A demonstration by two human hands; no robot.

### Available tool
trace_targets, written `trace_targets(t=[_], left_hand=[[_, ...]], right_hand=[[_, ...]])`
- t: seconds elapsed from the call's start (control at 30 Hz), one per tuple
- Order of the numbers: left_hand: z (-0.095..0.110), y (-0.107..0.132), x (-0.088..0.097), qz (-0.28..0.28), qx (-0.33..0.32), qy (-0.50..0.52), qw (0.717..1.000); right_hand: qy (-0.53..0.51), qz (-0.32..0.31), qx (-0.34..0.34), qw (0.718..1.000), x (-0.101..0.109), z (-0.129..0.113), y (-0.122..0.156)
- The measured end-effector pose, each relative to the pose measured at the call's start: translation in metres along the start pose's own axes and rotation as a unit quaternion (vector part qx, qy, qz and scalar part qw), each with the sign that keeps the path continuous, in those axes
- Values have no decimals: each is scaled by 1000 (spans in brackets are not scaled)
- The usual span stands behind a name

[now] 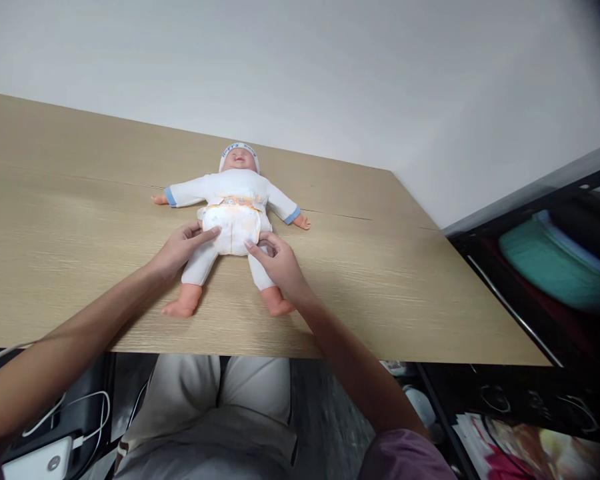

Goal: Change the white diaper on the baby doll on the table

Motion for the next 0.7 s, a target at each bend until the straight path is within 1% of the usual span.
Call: trace_targets(t=[0.07,0.13,0.2,0.27,0.33,0.43,0.53,0.63,0.7], left_hand=[[0,-1,0,0,-10,-5,1000],[1,-1,-1,-4,-25,-14,1000],[3,-2,-1,-10,-42,-19,999],[4,-2,0,-9,-55,-27,998],[5,-3,2,-2,-65,-40,997],[4,-2,7,7,-76,-53,996],[3,3,14,5,-88,-67,994],[7,9,27,23,-121,-126,984],[12,9,38,51,-155,-185,969]], right_hand=[[7,-5,5,1000,0,-1,0],[47,8,18,999,2,-1,0],[95,45,43,993,8,-2,0],[120,81,65,987,12,-2,-1],[119,91,70,986,12,2,-3],[114,74,70,988,11,5,-4],[119,43,82,989,13,2,4],[100,19,88,991,22,-1,14],[85,30,73,993,32,2,13]])
Point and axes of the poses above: each hand's wrist, its own y-axis away from the middle knuckle, its own x-axis out of the back of the hand, z = x × y, the point moved 8 cm from there along -y, towards the middle knuckle, and after that the axes turned 3 degrees about -y, right-handed, at the moved point
